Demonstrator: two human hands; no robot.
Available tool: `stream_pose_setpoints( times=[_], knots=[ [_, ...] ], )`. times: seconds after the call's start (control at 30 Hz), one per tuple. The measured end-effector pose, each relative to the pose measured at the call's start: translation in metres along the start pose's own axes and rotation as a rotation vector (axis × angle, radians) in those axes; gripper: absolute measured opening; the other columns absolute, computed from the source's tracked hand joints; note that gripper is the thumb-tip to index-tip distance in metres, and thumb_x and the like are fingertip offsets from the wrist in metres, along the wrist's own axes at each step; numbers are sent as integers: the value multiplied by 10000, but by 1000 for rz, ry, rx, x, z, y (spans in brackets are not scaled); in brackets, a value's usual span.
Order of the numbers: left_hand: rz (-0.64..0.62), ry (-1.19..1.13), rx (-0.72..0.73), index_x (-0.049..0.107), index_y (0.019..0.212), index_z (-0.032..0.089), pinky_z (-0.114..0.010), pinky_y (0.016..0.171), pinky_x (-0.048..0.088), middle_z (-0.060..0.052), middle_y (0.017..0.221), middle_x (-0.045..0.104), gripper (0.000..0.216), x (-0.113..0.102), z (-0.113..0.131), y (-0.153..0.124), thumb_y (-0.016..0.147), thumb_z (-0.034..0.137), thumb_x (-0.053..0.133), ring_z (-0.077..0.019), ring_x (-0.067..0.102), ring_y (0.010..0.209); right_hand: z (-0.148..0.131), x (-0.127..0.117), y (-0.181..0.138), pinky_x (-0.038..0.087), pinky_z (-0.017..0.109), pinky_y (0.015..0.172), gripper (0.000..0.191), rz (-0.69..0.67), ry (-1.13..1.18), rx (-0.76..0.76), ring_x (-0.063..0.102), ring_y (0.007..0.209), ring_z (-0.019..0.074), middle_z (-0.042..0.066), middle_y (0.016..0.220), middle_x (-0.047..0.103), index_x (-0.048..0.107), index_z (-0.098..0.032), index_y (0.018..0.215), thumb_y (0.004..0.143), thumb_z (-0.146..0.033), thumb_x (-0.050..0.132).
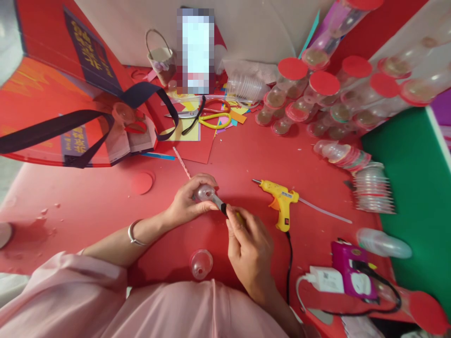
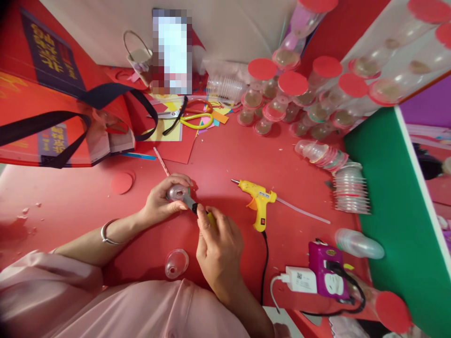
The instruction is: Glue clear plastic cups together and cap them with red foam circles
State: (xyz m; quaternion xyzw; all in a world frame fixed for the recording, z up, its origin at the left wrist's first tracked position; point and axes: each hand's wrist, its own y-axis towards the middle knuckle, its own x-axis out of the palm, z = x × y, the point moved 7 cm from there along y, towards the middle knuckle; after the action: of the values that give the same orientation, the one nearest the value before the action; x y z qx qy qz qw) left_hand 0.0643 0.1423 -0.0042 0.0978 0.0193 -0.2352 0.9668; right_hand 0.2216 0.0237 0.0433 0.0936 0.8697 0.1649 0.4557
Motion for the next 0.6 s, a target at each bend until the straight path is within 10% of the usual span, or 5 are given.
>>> stream_pose_setpoints(
  times=[0.6],
  knots=[
    [-21,-16,-4,648,1220,185,-378,937,532,-147,1195,630,566,0,0,-1,775,452,875,-274,649,1104,1,0,-2,549,322,906,476,-27,17,26,703,1029,193,91,1199,726,613,-249,1428,979,-90,594]
  ],
)
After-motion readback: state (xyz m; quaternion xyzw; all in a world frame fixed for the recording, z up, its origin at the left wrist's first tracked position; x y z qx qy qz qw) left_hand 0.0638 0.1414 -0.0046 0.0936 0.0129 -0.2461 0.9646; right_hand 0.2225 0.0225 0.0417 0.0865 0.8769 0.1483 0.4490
